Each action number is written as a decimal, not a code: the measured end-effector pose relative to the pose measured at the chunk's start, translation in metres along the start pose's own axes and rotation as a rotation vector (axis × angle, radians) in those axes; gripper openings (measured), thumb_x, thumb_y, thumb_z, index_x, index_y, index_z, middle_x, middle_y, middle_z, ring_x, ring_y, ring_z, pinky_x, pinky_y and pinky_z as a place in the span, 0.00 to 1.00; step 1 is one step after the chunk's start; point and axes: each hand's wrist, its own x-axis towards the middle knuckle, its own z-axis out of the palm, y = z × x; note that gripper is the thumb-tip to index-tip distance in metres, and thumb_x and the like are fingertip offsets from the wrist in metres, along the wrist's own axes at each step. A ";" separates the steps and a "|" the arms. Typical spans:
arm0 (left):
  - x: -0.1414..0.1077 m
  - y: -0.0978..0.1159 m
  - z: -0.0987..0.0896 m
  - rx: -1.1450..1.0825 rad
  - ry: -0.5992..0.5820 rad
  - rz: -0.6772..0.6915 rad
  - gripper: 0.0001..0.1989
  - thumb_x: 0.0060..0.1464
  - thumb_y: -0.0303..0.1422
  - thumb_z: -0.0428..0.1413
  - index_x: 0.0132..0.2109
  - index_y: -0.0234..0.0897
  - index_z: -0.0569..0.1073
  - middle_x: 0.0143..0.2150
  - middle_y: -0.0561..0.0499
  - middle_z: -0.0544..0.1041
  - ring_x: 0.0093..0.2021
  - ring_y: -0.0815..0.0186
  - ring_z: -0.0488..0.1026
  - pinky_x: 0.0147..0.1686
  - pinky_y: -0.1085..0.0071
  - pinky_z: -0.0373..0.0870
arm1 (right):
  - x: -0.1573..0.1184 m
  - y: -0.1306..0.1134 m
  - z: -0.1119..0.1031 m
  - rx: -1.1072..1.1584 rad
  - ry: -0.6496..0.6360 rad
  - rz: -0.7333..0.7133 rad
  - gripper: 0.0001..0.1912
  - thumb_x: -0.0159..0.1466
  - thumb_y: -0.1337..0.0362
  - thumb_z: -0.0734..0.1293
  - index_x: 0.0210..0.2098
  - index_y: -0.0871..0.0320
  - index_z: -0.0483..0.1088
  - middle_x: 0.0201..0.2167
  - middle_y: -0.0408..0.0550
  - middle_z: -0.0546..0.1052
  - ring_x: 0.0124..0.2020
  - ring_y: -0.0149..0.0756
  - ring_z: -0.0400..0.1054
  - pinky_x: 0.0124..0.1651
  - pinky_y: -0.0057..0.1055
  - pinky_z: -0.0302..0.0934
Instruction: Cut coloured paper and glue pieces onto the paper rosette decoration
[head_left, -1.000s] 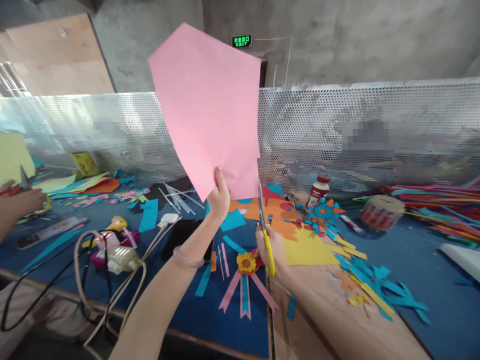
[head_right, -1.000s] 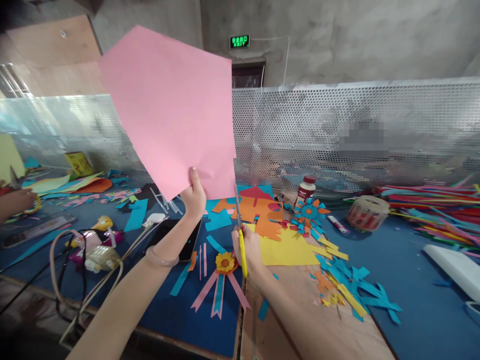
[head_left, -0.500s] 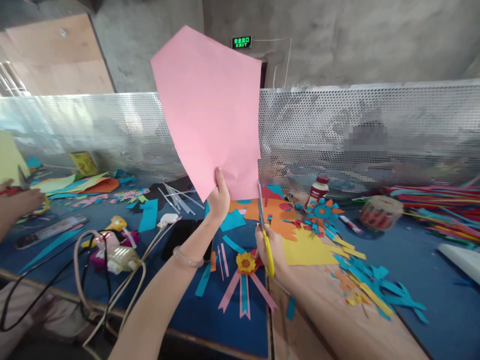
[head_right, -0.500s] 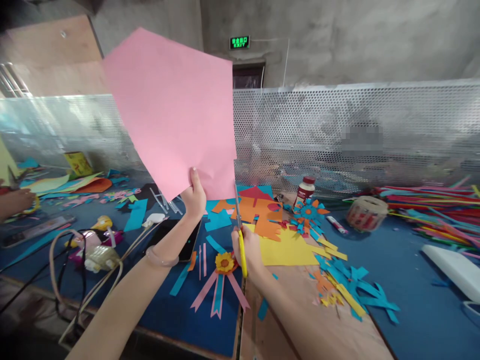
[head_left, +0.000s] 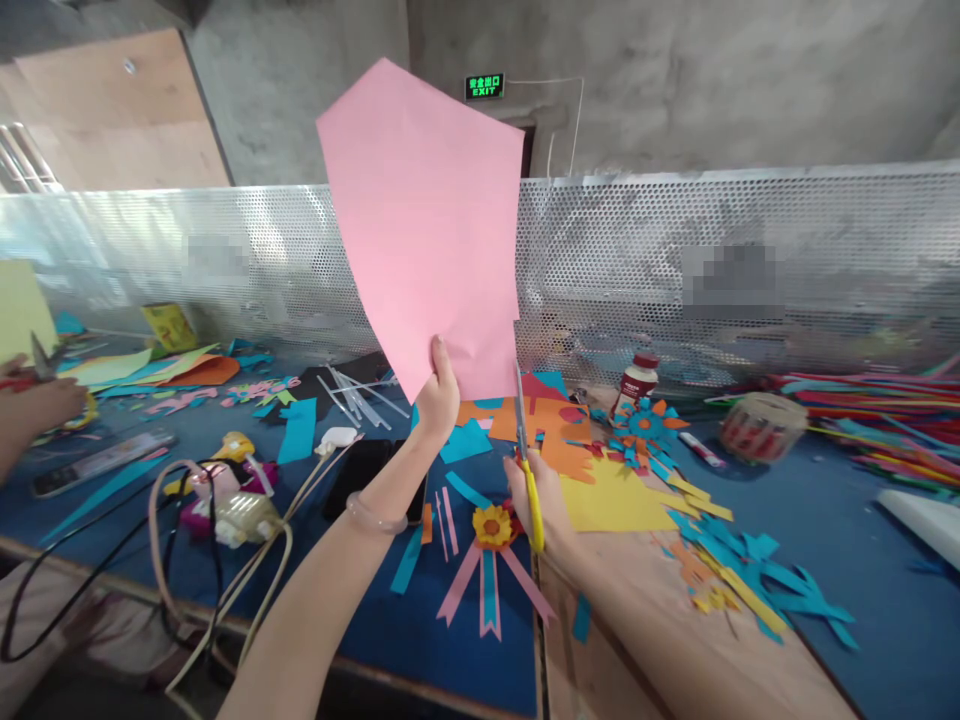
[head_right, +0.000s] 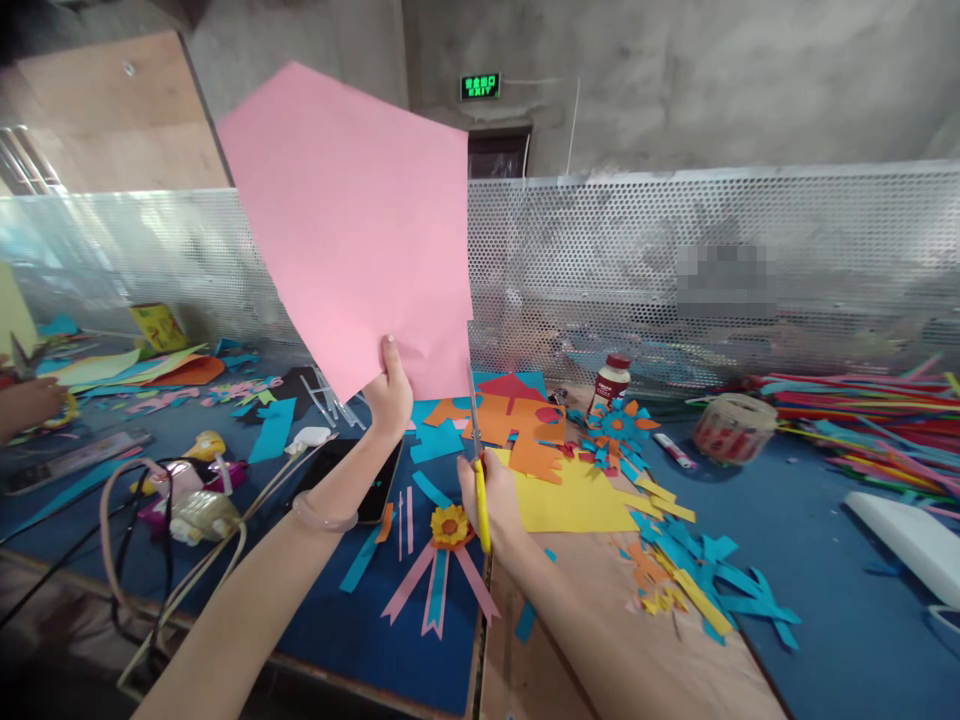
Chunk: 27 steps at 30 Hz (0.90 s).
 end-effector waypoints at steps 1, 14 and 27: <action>0.000 0.000 0.000 0.001 -0.005 0.001 0.26 0.61 0.47 0.48 0.57 0.31 0.70 0.59 0.40 0.71 0.65 0.58 0.60 0.66 0.64 0.53 | 0.000 0.000 0.000 0.000 0.000 -0.002 0.16 0.62 0.51 0.60 0.26 0.56 0.60 0.21 0.40 0.65 0.23 0.31 0.61 0.27 0.26 0.53; -0.004 -0.001 0.000 -0.016 -0.014 -0.023 0.26 0.60 0.48 0.50 0.55 0.34 0.72 0.59 0.43 0.71 0.64 0.58 0.60 0.67 0.67 0.51 | 0.000 -0.004 -0.001 -0.019 0.032 -0.031 0.19 0.64 0.49 0.56 0.25 0.56 0.60 0.20 0.41 0.65 0.23 0.33 0.60 0.27 0.28 0.52; -0.002 0.002 0.000 -0.034 0.015 0.013 0.22 0.61 0.44 0.50 0.53 0.32 0.73 0.57 0.42 0.73 0.64 0.59 0.62 0.66 0.67 0.53 | 0.004 0.001 -0.001 -0.023 0.045 -0.053 0.20 0.64 0.48 0.55 0.24 0.56 0.59 0.18 0.41 0.64 0.20 0.32 0.58 0.25 0.28 0.51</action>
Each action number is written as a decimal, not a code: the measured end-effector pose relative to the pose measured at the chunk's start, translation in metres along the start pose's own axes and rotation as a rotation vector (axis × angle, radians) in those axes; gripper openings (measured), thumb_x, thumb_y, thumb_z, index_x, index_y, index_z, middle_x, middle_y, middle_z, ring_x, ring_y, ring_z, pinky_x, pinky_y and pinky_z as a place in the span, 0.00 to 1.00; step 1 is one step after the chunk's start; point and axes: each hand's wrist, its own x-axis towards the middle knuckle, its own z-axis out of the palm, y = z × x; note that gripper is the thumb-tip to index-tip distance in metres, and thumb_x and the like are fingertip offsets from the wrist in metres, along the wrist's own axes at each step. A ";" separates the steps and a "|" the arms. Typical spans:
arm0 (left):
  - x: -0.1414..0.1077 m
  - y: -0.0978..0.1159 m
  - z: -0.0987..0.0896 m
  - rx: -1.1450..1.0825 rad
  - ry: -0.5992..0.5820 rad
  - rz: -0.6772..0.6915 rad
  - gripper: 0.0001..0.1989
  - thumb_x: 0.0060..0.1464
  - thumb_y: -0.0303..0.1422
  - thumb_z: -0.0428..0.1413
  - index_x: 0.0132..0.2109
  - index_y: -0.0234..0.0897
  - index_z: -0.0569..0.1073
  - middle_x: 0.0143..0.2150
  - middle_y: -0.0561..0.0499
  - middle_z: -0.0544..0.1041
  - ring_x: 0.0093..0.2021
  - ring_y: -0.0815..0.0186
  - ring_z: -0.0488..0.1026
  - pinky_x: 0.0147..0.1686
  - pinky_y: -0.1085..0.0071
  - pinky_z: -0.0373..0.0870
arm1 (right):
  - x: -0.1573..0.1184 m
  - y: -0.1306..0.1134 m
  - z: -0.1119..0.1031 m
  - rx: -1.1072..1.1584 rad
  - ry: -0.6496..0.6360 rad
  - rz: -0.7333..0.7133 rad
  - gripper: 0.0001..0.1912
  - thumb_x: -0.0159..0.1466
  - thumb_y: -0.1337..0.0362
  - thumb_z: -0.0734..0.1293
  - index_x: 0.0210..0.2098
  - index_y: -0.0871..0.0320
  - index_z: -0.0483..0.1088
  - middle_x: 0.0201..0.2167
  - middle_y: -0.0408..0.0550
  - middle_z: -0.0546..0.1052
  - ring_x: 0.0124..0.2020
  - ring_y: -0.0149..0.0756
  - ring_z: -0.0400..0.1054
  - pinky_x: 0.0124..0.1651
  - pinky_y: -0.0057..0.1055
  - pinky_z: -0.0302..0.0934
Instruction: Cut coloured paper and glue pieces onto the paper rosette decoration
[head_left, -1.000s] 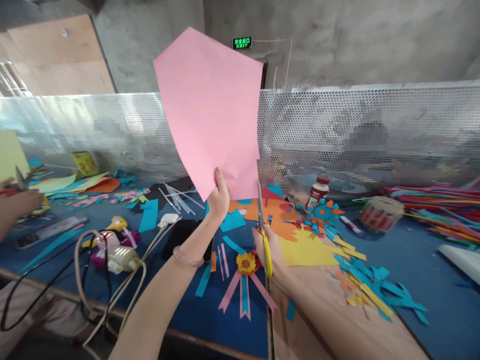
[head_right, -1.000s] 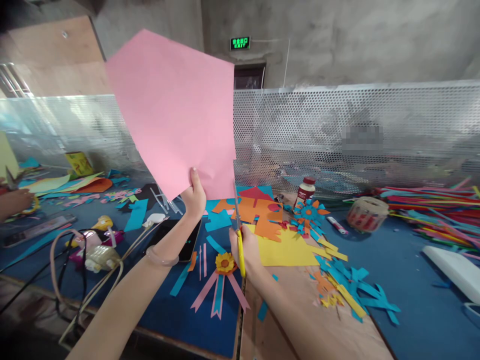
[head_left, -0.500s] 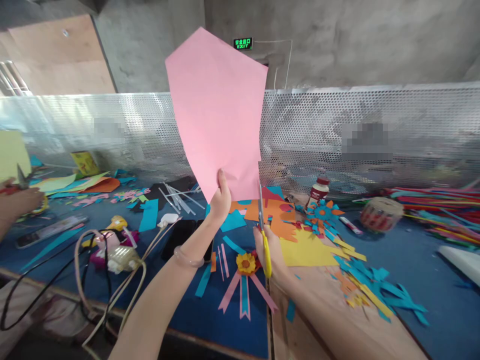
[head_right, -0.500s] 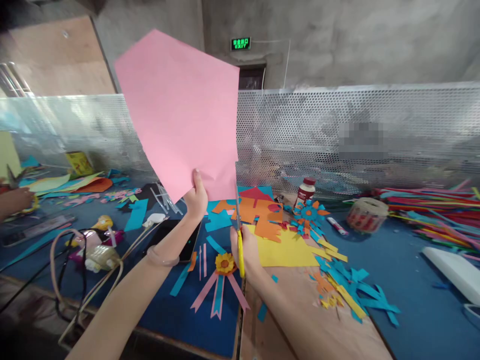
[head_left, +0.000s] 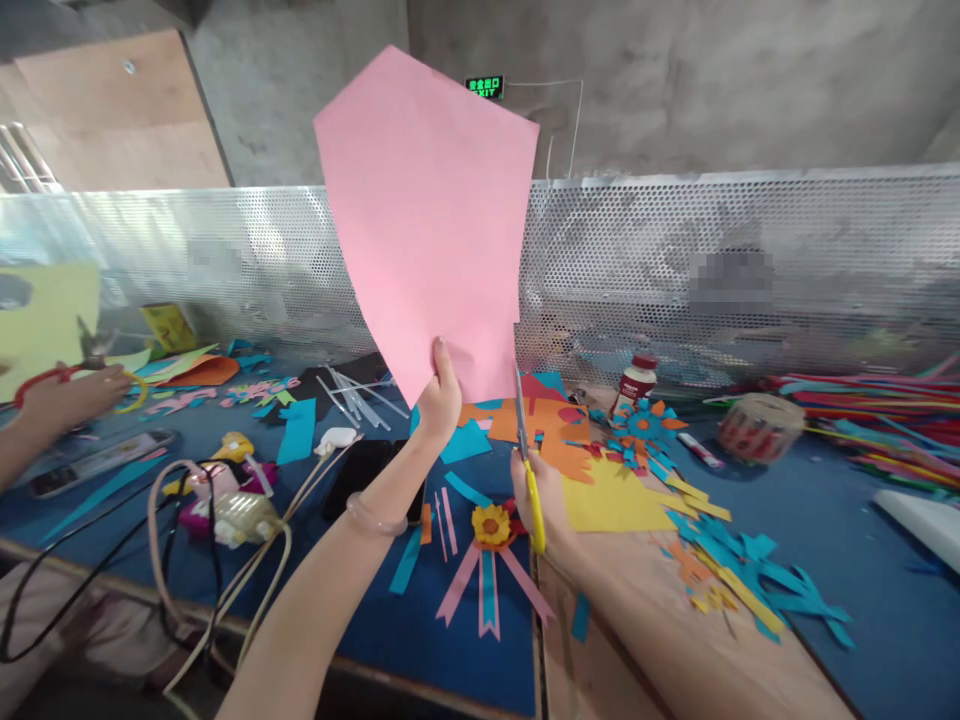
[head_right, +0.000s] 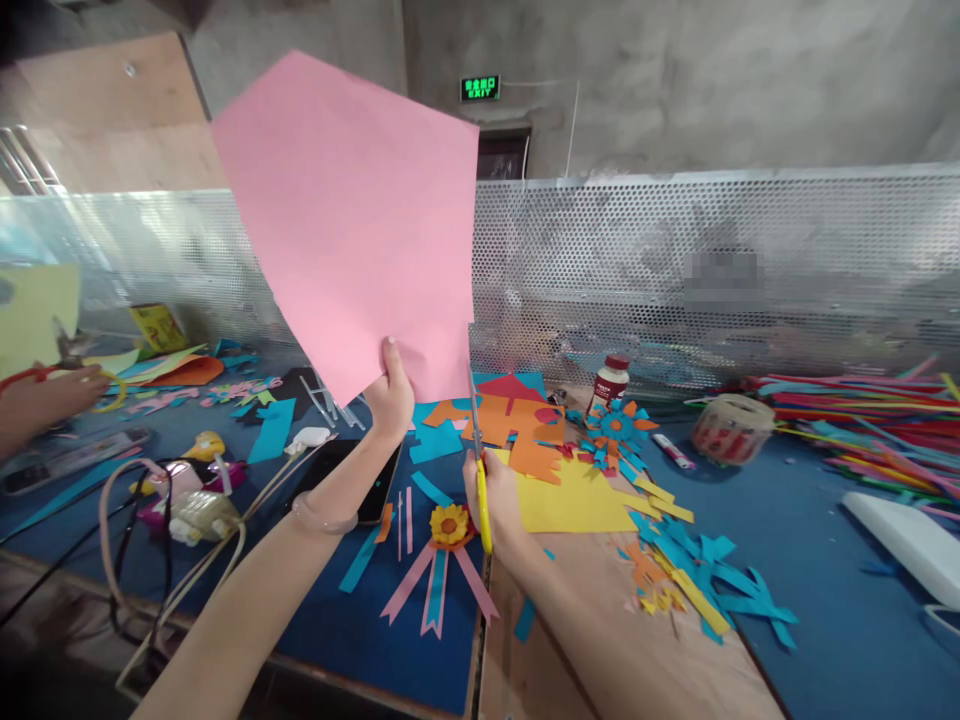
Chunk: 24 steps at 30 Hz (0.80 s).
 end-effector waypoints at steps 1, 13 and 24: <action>0.000 0.001 0.000 -0.001 0.002 0.006 0.22 0.61 0.43 0.50 0.54 0.32 0.73 0.58 0.41 0.72 0.63 0.59 0.62 0.66 0.67 0.53 | 0.000 0.000 0.000 -0.003 0.001 -0.001 0.20 0.63 0.48 0.55 0.24 0.56 0.59 0.18 0.41 0.64 0.20 0.32 0.58 0.25 0.28 0.51; 0.002 0.006 0.000 -0.070 -0.043 -0.063 0.20 0.56 0.42 0.56 0.50 0.32 0.74 0.52 0.41 0.76 0.60 0.57 0.67 0.64 0.61 0.57 | 0.000 -0.002 -0.002 -0.023 -0.003 -0.002 0.21 0.63 0.47 0.55 0.23 0.56 0.58 0.17 0.41 0.62 0.20 0.31 0.57 0.24 0.28 0.50; 0.005 0.015 -0.004 -0.112 -0.113 -0.196 0.15 0.53 0.42 0.59 0.44 0.38 0.77 0.51 0.47 0.77 0.58 0.58 0.69 0.66 0.61 0.56 | -0.004 0.000 0.001 -0.015 -0.002 -0.015 0.16 0.63 0.51 0.59 0.26 0.56 0.60 0.20 0.41 0.65 0.23 0.33 0.61 0.26 0.28 0.53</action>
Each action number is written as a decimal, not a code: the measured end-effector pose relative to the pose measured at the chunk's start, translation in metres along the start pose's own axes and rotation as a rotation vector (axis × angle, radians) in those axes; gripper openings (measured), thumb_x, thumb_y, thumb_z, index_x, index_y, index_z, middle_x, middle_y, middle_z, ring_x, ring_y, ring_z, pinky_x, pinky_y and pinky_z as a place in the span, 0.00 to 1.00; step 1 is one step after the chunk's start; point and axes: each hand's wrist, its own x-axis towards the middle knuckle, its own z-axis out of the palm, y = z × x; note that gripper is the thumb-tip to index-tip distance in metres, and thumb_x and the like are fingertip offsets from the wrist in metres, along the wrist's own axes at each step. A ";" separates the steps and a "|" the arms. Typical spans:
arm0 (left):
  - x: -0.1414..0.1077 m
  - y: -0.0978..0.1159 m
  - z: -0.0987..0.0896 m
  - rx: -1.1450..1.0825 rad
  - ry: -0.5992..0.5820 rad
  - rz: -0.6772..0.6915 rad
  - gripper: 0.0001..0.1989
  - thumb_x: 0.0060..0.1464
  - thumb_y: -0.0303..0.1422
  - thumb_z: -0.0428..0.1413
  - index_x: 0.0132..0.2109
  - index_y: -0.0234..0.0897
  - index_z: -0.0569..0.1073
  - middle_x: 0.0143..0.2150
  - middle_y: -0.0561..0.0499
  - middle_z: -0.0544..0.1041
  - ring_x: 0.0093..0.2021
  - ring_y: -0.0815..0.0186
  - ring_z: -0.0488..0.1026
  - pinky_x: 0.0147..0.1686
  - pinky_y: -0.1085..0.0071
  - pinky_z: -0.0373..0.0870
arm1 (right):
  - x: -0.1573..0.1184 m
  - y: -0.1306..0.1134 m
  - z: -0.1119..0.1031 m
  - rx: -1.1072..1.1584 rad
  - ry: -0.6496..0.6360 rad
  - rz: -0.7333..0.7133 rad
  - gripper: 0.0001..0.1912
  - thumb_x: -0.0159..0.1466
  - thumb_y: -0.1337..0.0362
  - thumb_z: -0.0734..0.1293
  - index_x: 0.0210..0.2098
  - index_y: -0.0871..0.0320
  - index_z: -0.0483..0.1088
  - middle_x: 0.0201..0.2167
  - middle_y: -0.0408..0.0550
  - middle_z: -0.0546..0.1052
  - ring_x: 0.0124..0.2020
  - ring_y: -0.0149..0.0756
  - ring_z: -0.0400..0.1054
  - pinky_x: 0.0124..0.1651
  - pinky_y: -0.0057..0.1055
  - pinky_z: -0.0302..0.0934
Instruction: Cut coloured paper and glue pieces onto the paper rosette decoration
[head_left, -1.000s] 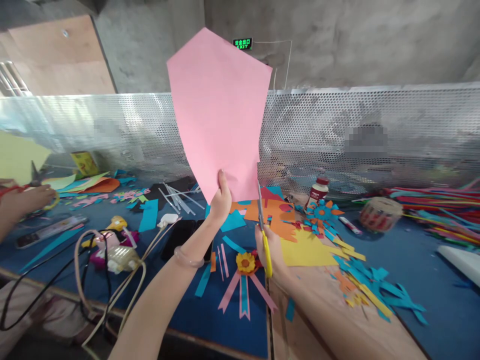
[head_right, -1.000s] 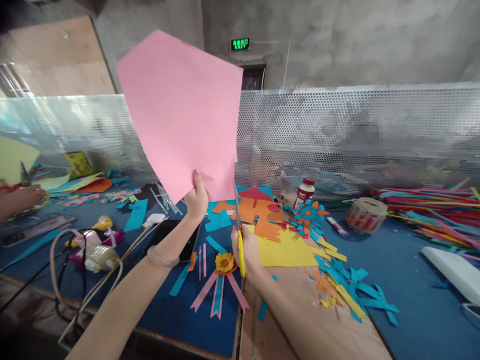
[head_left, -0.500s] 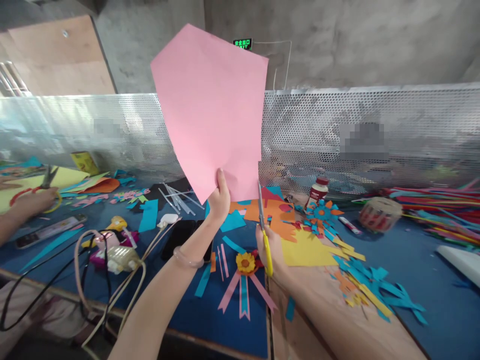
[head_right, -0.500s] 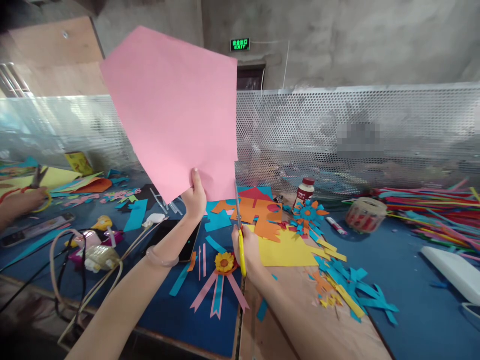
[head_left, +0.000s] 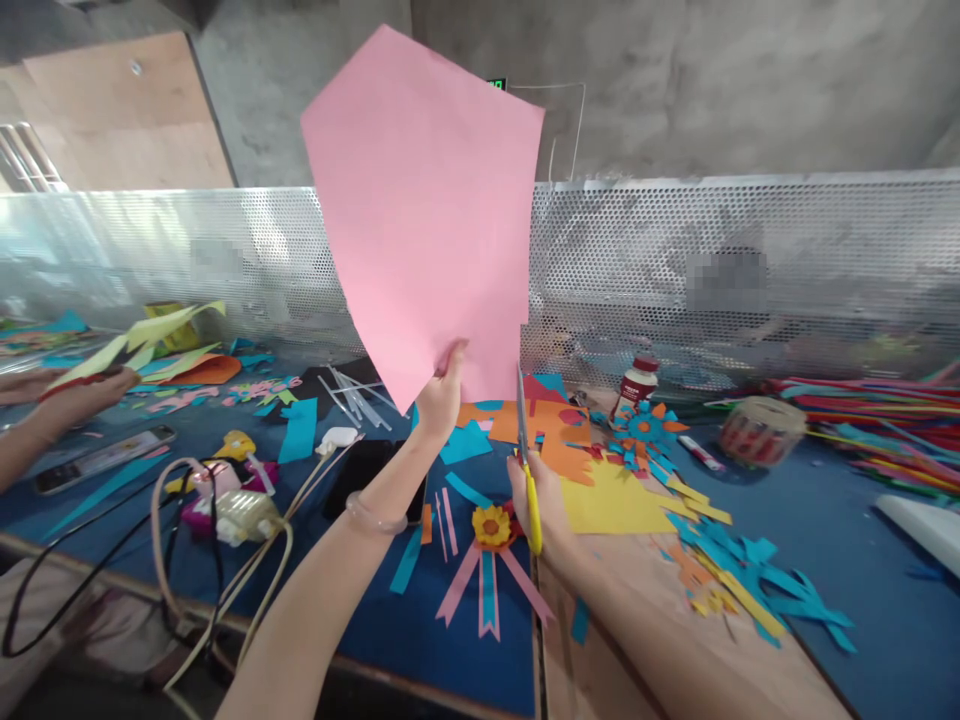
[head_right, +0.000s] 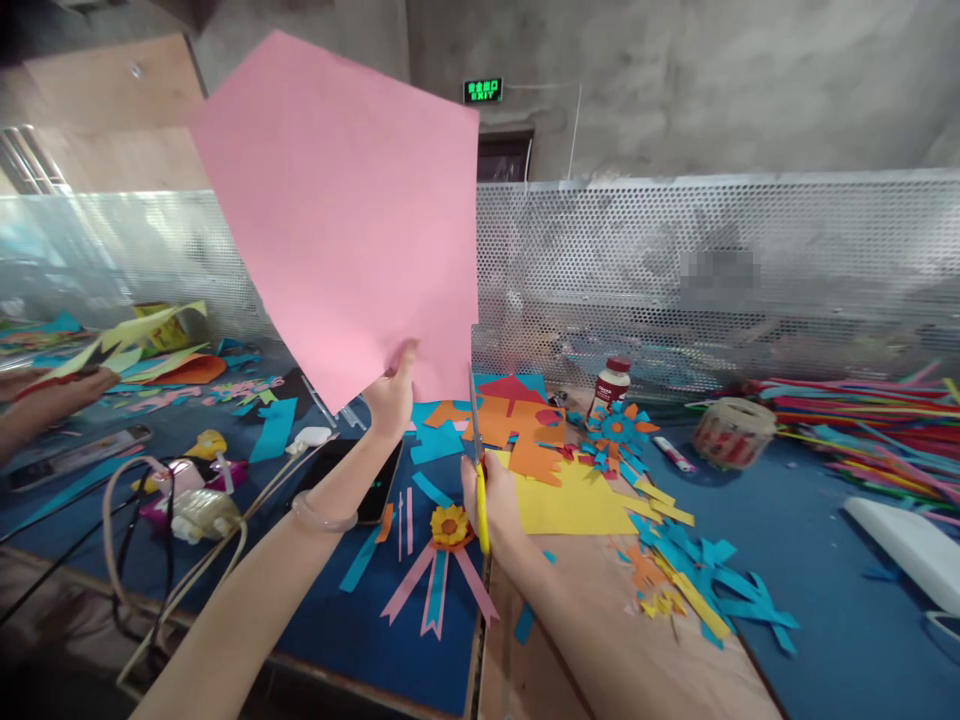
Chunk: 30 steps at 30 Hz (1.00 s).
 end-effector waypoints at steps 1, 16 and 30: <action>0.001 0.000 -0.001 0.002 0.003 0.002 0.15 0.54 0.42 0.59 0.44 0.38 0.77 0.51 0.47 0.77 0.59 0.58 0.68 0.66 0.61 0.56 | -0.001 0.000 0.001 0.004 -0.005 -0.003 0.16 0.63 0.51 0.59 0.26 0.56 0.60 0.20 0.41 0.66 0.23 0.33 0.62 0.27 0.28 0.54; 0.012 0.007 -0.005 0.013 0.111 0.107 0.14 0.55 0.39 0.58 0.47 0.37 0.75 0.50 0.46 0.78 0.63 0.59 0.63 0.66 0.62 0.56 | -0.002 0.005 0.005 0.087 -0.048 0.007 0.15 0.62 0.51 0.61 0.29 0.56 0.62 0.22 0.41 0.65 0.25 0.34 0.62 0.30 0.31 0.55; 0.017 0.020 -0.006 -0.005 0.206 0.092 0.21 0.54 0.42 0.58 0.53 0.39 0.71 0.59 0.46 0.71 0.61 0.61 0.66 0.63 0.63 0.61 | -0.002 -0.007 0.006 0.198 -0.140 0.039 0.14 0.61 0.51 0.61 0.32 0.56 0.62 0.27 0.43 0.68 0.29 0.35 0.64 0.34 0.32 0.61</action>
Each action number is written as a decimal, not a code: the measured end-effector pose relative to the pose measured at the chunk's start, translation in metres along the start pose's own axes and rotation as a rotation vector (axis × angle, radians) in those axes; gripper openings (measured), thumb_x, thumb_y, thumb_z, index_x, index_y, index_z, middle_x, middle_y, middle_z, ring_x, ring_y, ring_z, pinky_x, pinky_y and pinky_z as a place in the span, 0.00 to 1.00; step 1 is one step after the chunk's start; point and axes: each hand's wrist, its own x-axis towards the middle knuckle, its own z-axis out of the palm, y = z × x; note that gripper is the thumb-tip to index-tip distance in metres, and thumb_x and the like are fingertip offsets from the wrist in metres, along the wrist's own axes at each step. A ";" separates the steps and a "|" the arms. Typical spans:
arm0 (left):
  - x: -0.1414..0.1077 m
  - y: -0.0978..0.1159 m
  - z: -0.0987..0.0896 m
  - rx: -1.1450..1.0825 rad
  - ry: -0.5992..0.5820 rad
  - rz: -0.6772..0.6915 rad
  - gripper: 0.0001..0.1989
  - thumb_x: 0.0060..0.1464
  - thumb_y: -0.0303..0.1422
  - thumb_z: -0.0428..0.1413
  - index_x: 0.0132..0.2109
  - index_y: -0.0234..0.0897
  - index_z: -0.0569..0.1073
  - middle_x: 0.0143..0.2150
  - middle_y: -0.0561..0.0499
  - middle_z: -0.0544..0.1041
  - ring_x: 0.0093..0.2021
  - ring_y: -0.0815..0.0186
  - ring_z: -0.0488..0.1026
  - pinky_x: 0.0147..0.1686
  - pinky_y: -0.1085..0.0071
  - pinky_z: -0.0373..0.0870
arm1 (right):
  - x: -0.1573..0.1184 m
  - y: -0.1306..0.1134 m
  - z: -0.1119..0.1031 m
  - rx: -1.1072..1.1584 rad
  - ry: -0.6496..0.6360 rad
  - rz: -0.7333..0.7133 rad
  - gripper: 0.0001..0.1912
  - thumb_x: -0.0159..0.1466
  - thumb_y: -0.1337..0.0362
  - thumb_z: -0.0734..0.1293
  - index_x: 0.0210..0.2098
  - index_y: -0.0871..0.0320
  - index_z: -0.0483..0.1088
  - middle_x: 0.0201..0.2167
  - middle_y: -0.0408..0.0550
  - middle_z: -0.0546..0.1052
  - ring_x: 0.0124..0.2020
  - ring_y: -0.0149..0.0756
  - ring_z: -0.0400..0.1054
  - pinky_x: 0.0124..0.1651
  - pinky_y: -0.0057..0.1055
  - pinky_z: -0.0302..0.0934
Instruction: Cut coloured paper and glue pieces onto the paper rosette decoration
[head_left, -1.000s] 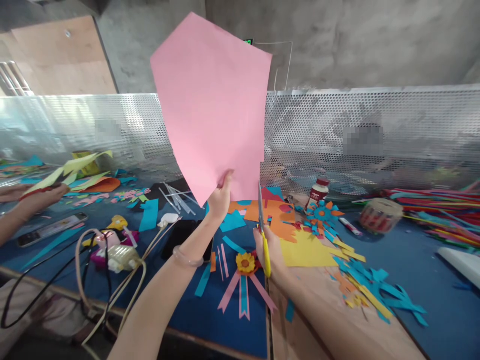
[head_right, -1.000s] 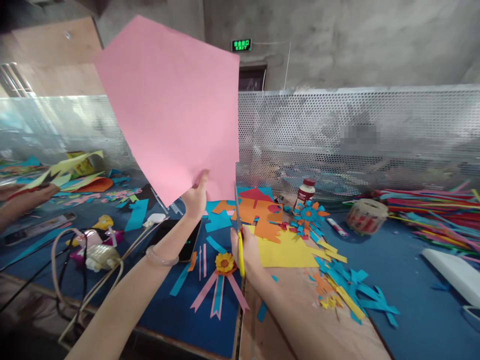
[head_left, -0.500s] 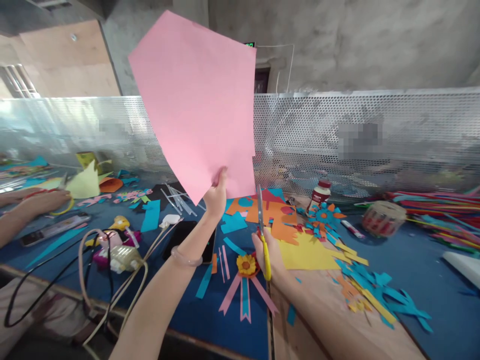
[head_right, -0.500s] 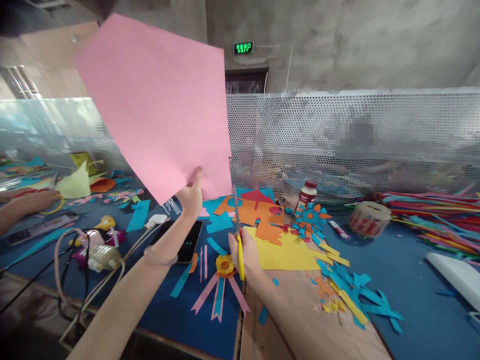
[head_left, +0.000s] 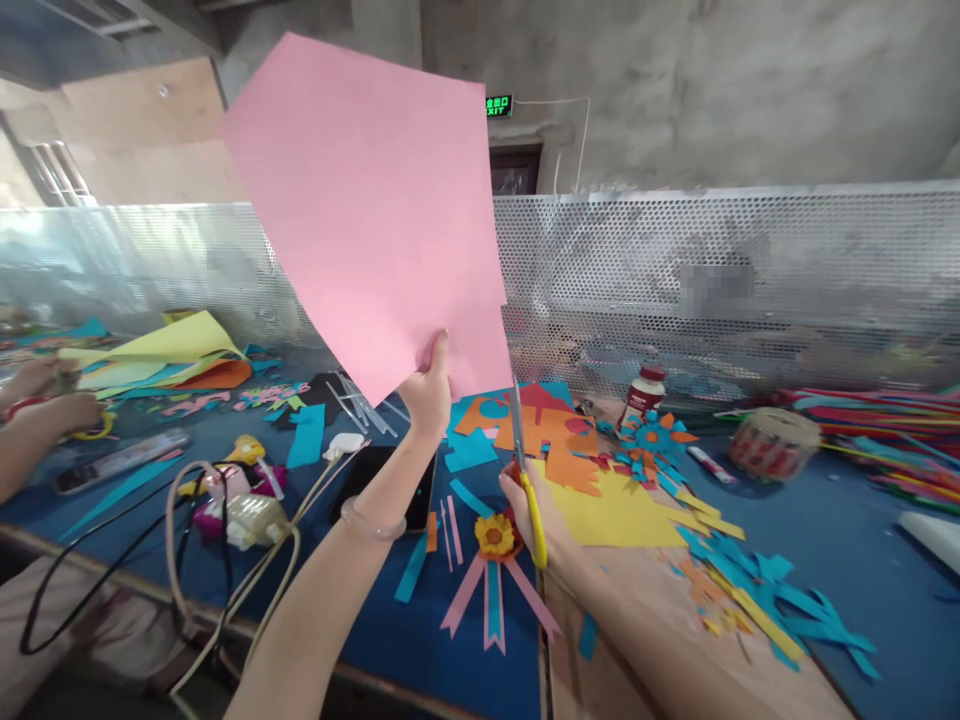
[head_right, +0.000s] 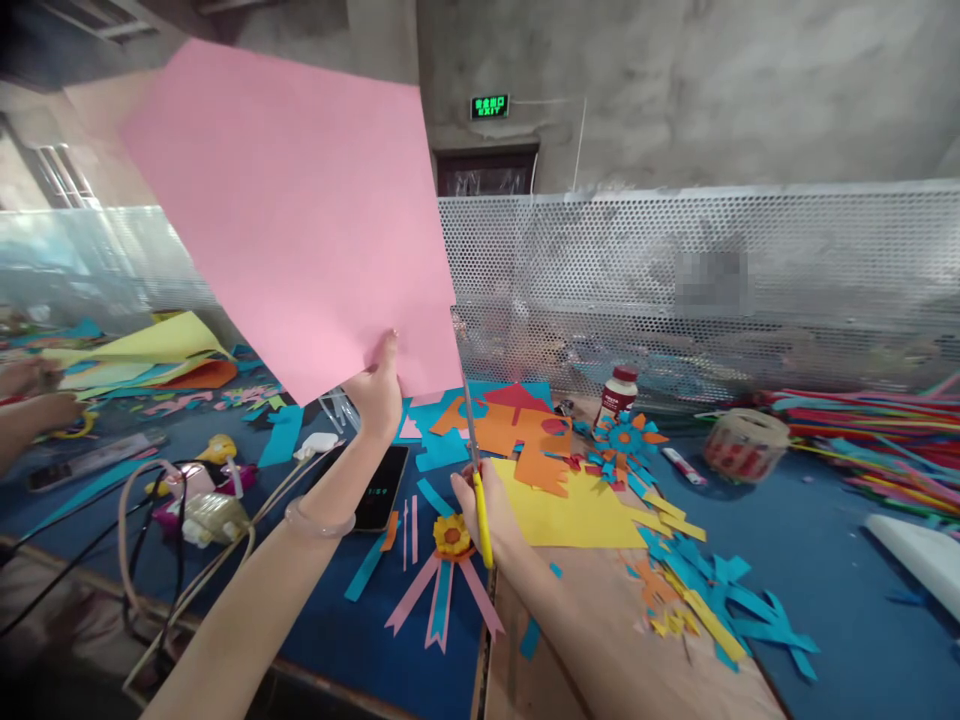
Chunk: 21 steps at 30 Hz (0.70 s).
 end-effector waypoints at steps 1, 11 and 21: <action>0.000 0.001 0.000 0.008 0.000 0.000 0.21 0.54 0.42 0.58 0.53 0.39 0.71 0.58 0.47 0.72 0.60 0.61 0.67 0.63 0.63 0.62 | 0.000 0.001 0.001 0.012 -0.002 0.000 0.13 0.60 0.52 0.61 0.33 0.56 0.63 0.28 0.44 0.69 0.30 0.36 0.65 0.35 0.32 0.61; -0.002 0.001 0.001 0.010 -0.018 -0.007 0.22 0.54 0.42 0.59 0.55 0.40 0.70 0.60 0.47 0.70 0.60 0.62 0.67 0.63 0.64 0.62 | -0.006 -0.004 0.001 0.095 -0.057 -0.011 0.13 0.61 0.52 0.62 0.36 0.56 0.64 0.34 0.46 0.70 0.37 0.37 0.67 0.43 0.34 0.63; -0.005 0.000 0.001 0.005 -0.040 0.015 0.21 0.54 0.41 0.59 0.52 0.37 0.72 0.58 0.45 0.72 0.59 0.61 0.68 0.62 0.65 0.63 | -0.006 -0.004 0.001 0.135 -0.017 -0.010 0.15 0.61 0.51 0.61 0.37 0.56 0.65 0.33 0.46 0.71 0.37 0.38 0.67 0.43 0.34 0.62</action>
